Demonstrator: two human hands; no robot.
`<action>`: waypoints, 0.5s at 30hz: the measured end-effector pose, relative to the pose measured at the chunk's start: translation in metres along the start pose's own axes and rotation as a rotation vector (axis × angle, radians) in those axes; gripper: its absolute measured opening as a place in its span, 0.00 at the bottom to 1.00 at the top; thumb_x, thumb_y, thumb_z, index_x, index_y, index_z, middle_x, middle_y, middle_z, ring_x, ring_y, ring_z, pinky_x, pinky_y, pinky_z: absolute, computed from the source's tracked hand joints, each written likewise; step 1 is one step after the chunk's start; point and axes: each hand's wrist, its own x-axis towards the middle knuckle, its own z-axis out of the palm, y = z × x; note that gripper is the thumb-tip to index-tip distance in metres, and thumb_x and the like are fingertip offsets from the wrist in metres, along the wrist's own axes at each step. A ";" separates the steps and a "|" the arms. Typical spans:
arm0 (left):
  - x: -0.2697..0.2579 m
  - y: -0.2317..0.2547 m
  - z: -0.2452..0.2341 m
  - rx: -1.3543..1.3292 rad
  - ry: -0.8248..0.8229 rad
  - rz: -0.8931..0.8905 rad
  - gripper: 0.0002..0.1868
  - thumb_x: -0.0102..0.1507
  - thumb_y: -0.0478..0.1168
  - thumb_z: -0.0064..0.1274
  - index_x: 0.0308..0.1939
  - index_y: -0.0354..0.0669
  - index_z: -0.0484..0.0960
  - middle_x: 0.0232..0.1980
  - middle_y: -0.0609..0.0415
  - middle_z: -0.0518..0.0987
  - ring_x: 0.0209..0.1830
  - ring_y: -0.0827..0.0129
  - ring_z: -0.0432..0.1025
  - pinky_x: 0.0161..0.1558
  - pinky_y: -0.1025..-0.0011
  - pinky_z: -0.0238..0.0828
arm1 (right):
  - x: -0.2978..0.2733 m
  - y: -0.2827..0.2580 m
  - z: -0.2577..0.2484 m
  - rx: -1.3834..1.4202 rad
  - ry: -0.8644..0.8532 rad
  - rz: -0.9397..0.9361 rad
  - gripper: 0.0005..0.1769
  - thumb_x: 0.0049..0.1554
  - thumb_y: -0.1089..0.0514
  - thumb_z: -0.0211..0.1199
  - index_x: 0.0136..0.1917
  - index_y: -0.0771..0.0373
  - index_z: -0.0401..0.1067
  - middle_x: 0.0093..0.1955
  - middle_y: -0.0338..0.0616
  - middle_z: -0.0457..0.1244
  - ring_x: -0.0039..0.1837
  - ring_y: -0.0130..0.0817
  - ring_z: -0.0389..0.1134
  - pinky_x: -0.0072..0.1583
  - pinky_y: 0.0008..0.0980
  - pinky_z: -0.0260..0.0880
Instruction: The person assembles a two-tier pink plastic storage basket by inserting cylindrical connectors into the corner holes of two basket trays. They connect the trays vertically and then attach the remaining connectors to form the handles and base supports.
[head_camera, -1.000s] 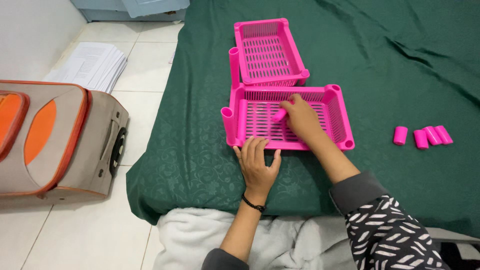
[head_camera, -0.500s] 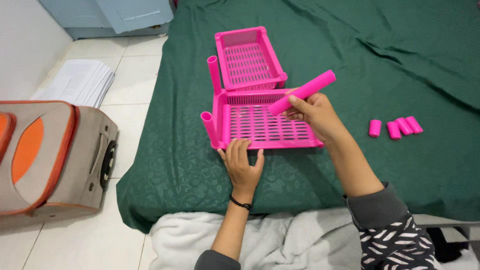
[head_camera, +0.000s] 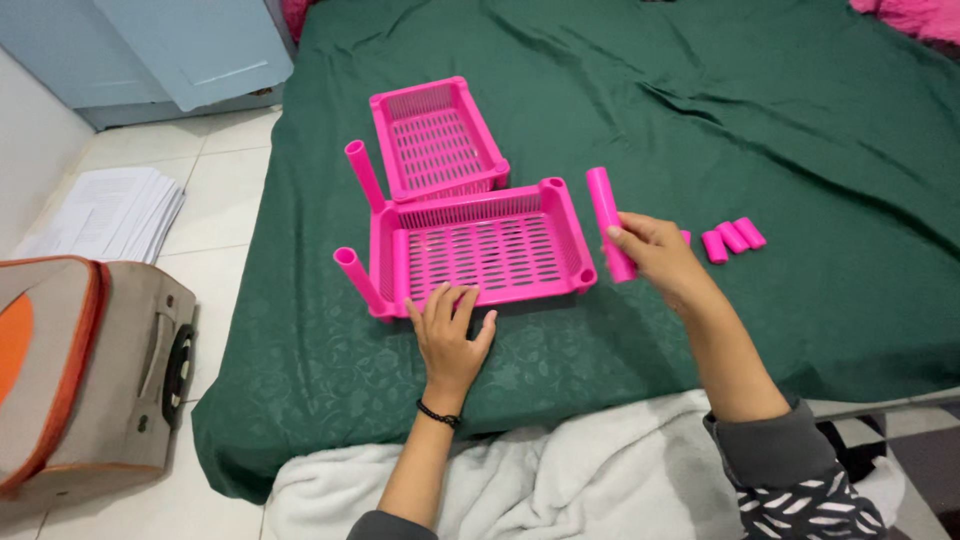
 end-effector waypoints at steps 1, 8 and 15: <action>0.004 0.002 0.002 -0.013 -0.007 0.009 0.23 0.56 0.48 0.67 0.54 0.49 0.83 0.55 0.57 0.78 0.67 0.58 0.68 0.77 0.36 0.39 | -0.001 0.003 -0.006 0.001 0.056 -0.003 0.19 0.63 0.55 0.61 0.64 0.64 0.75 0.43 0.36 0.68 0.41 0.23 0.67 0.44 0.26 0.68; 0.027 0.057 0.045 -0.179 0.042 0.131 0.22 0.56 0.48 0.68 0.53 0.48 0.83 0.54 0.57 0.78 0.65 0.59 0.69 0.77 0.37 0.38 | -0.012 0.034 -0.033 -0.065 0.224 0.038 0.15 0.60 0.56 0.66 0.56 0.68 0.77 0.39 0.38 0.65 0.37 0.25 0.64 0.39 0.27 0.67; 0.023 0.072 0.067 -0.129 0.089 0.208 0.18 0.58 0.45 0.67 0.50 0.46 0.83 0.53 0.58 0.79 0.63 0.62 0.71 0.78 0.38 0.37 | -0.021 0.042 -0.061 0.151 0.218 0.043 0.14 0.54 0.64 0.68 0.54 0.66 0.74 0.40 0.38 0.67 0.39 0.26 0.68 0.42 0.26 0.71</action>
